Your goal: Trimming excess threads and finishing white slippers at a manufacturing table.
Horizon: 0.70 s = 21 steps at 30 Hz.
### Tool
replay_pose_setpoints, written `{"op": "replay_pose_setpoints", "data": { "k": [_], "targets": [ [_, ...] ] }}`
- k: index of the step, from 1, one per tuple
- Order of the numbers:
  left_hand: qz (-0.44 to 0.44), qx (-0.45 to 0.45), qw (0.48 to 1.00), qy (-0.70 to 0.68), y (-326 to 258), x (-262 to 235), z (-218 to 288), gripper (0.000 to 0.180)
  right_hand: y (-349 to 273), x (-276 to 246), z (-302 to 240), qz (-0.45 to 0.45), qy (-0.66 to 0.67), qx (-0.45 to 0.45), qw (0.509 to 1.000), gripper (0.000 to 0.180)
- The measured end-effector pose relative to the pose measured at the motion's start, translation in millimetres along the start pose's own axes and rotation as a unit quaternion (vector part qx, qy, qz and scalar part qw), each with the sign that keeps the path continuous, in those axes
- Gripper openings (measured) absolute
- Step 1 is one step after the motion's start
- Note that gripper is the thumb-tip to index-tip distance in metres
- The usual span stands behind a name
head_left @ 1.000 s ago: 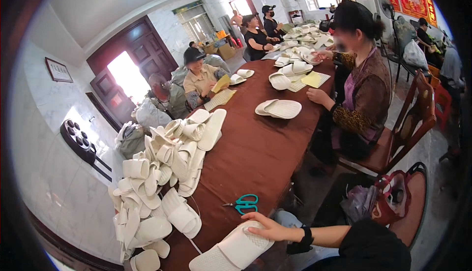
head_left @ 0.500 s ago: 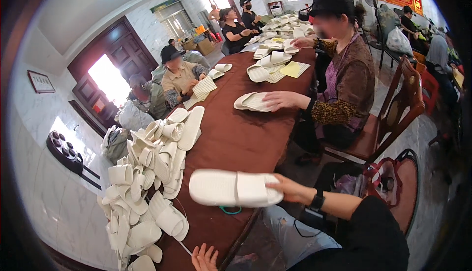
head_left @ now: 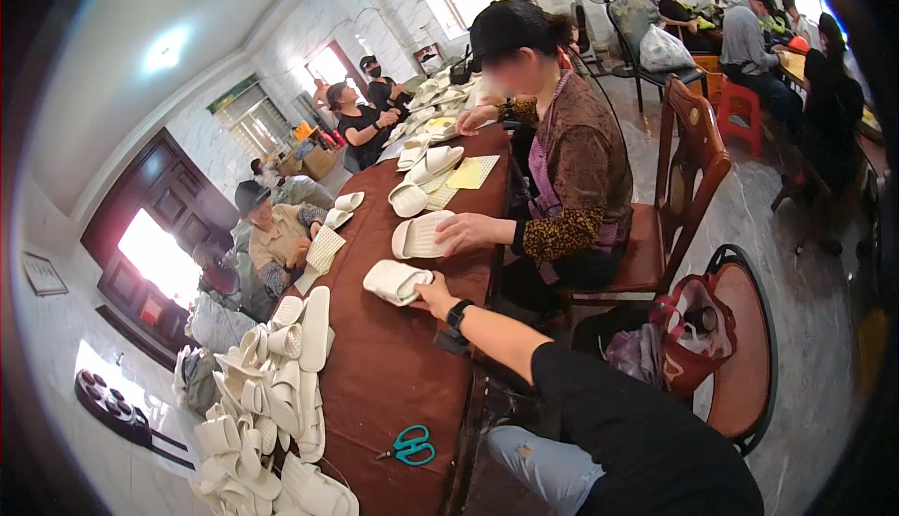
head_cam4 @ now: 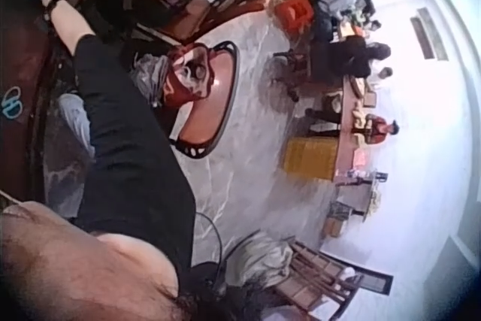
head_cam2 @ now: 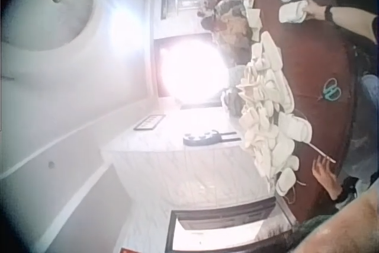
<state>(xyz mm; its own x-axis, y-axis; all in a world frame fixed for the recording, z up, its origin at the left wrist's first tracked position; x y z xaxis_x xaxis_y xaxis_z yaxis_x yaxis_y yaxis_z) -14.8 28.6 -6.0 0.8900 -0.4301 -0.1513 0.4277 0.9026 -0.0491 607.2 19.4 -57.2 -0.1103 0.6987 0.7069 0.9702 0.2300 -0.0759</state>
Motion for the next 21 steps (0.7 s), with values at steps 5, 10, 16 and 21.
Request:
{"op": "replay_pose_setpoints", "data": {
  "k": [5,10,16,21],
  "targets": [
    [0.041,-0.03,0.997,-0.065,1,11,23,0.051,2,-7,7,0.089,-0.205,-0.006,0.975,0.086],
    [0.043,-0.037,0.997,-0.048,13,12,21,0.047,-68,6,37,-0.249,-0.32,-0.017,0.914,0.057],
    [0.072,0.026,0.994,0.075,32,-4,0,0.041,-164,44,73,-0.513,-0.394,-0.106,0.755,0.045],
    [0.17,0.122,0.798,0.565,64,-33,-48,0.04,-211,115,87,-0.642,-0.438,-0.16,0.609,0.043]
  ]
}}
Point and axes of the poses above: each hand's wrist, its own y-axis towards the middle knuckle, its own x-axis out of the palm, z = x × y, the point moved 1 cm from there along y, towards the middle knuckle, and after that the axes turned 9 degrees about -x, right-handed, at the moved point
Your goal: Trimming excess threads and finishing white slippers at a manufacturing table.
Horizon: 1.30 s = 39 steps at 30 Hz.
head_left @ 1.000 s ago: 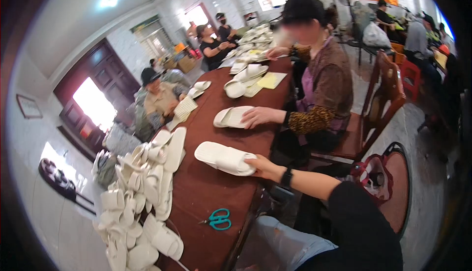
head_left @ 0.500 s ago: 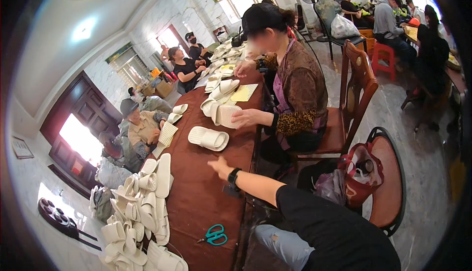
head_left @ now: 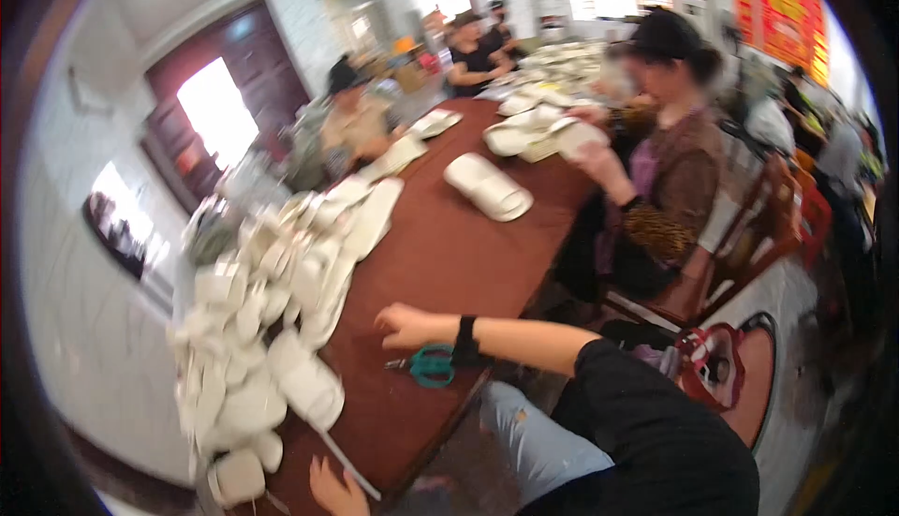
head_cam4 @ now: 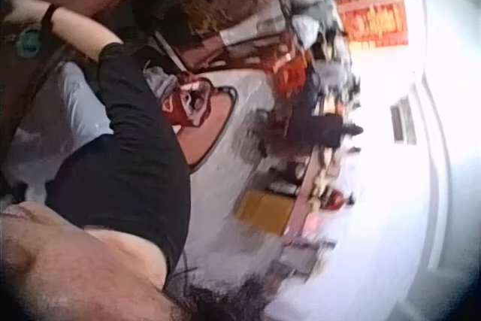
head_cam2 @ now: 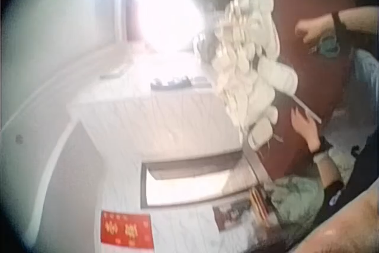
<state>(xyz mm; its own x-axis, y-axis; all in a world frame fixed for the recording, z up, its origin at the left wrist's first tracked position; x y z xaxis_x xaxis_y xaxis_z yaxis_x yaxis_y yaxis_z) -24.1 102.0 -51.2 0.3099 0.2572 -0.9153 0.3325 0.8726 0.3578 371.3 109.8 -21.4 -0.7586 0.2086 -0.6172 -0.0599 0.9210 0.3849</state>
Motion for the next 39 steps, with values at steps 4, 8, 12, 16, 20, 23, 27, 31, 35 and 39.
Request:
{"op": "replay_pose_setpoints", "data": {
  "k": [4,8,12,16,20,23,27,31,35,39],
  "targets": [
    [-0.014,-0.016,0.999,-0.032,1,32,10,0.042,30,4,-1,0.04,0.03,0.012,0.999,0.043],
    [0.013,-0.01,0.999,-0.052,-3,33,14,0.043,68,25,23,-0.017,0.047,0.15,0.988,0.073],
    [0.022,-0.037,0.998,-0.05,-17,28,-7,0.043,93,93,-20,-0.111,0.265,0.281,0.916,0.089],
    [0.056,-0.011,0.997,-0.045,-11,34,7,0.041,111,128,-13,-0.044,0.221,0.261,0.939,0.108],
    [0.069,0.01,0.996,-0.057,-5,35,26,0.041,126,146,-17,0.142,0.133,0.251,0.948,0.107],
    [0.068,-0.023,0.997,-0.027,-18,32,-6,0.041,125,171,-79,0.049,0.382,0.215,0.897,0.085],
    [0.064,-0.001,0.996,-0.055,-10,36,6,0.037,109,160,-54,0.013,0.397,0.274,0.876,0.073],
    [0.113,-0.169,0.85,-0.487,-16,35,-19,0.025,69,151,-54,-0.009,0.442,0.261,0.858,0.063],
    [0.076,-0.211,0.824,-0.52,-13,29,-24,0.03,23,133,-61,-0.064,0.439,0.286,0.849,0.06],
    [-0.027,-0.211,0.796,-0.566,-9,31,-14,0.036,-36,109,-73,-0.113,0.436,0.248,0.858,0.061]
  ]
}}
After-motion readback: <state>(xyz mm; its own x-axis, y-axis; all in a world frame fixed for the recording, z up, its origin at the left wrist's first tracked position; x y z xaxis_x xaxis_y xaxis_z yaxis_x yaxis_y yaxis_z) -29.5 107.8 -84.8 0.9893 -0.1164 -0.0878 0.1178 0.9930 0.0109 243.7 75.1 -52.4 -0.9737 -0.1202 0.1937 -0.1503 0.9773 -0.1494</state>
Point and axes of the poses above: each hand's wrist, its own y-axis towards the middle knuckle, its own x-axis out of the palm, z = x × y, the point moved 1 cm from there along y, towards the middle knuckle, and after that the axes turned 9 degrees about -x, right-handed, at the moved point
